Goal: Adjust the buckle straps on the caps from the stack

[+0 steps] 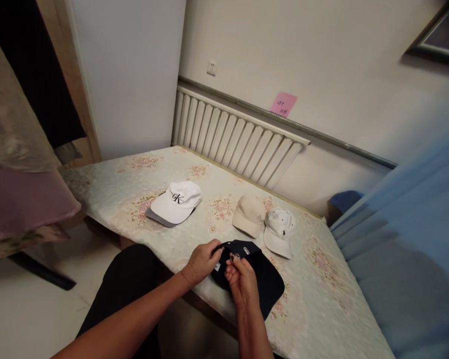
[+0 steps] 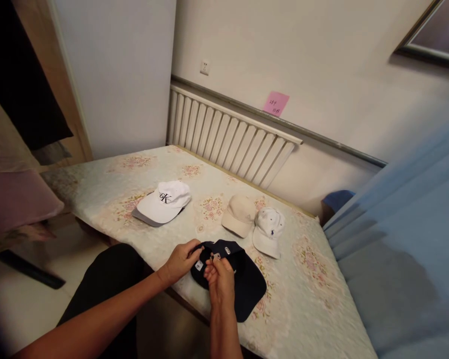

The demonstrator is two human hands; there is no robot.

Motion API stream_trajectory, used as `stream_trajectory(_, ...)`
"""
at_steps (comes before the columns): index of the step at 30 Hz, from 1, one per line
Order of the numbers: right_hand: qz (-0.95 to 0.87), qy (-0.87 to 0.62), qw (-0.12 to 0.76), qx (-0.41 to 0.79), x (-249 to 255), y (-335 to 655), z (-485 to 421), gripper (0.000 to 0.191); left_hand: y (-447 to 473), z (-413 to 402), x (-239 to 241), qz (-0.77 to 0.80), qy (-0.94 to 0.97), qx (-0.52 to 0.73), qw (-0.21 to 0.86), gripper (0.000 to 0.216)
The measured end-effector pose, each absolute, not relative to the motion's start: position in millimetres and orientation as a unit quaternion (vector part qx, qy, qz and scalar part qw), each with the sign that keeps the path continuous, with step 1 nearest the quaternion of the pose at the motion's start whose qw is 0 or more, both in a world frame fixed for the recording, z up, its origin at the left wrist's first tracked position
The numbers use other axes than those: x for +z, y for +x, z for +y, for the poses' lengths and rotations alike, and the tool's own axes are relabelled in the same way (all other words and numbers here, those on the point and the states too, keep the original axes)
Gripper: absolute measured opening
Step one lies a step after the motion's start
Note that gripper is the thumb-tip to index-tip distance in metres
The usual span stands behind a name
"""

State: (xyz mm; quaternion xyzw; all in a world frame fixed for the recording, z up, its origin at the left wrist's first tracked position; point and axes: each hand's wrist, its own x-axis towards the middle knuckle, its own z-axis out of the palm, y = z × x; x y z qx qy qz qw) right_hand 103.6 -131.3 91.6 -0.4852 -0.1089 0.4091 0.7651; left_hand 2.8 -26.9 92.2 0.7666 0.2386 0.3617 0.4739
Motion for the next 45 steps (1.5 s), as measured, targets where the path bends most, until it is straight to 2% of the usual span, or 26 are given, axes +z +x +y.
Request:
stream_trajectory(6,-0.115,-0.487,0.765,0.405,91,96,-130,0.028,8,-38,86,0.247,0.695,0.327,0.59,0.02)
stream_trajectory(8,-0.12,-0.488,0.765,0.403,90,94,-130,0.028,9,-41,86,0.23,0.693,0.314,0.607,0.024)
stream_trajectory(13,-0.137,-0.495,0.757,0.404,89,89,-130,0.029,10,-46,92,0.21,0.67,0.305,0.644,0.015)
stream_trajectory(24,-0.106,-0.513,0.748,0.408,89,89,-132,0.035,13,-48,88,0.206,0.608,0.26,0.721,0.011)
stream_trajectory(34,-0.086,-0.593,0.753,0.271,83,88,-136,0.042,18,-52,93,0.228,0.608,0.248,0.719,0.013)
stream_trajectory(41,-0.214,-0.687,0.671,0.177,88,89,-146,0.018,18,-54,98,0.232,0.604,0.253,0.72,0.013)
stream_trajectory(45,-0.274,-0.7,0.638,0.167,91,87,-150,0.02,20,-55,96,0.241,0.591,0.252,0.728,0.012)
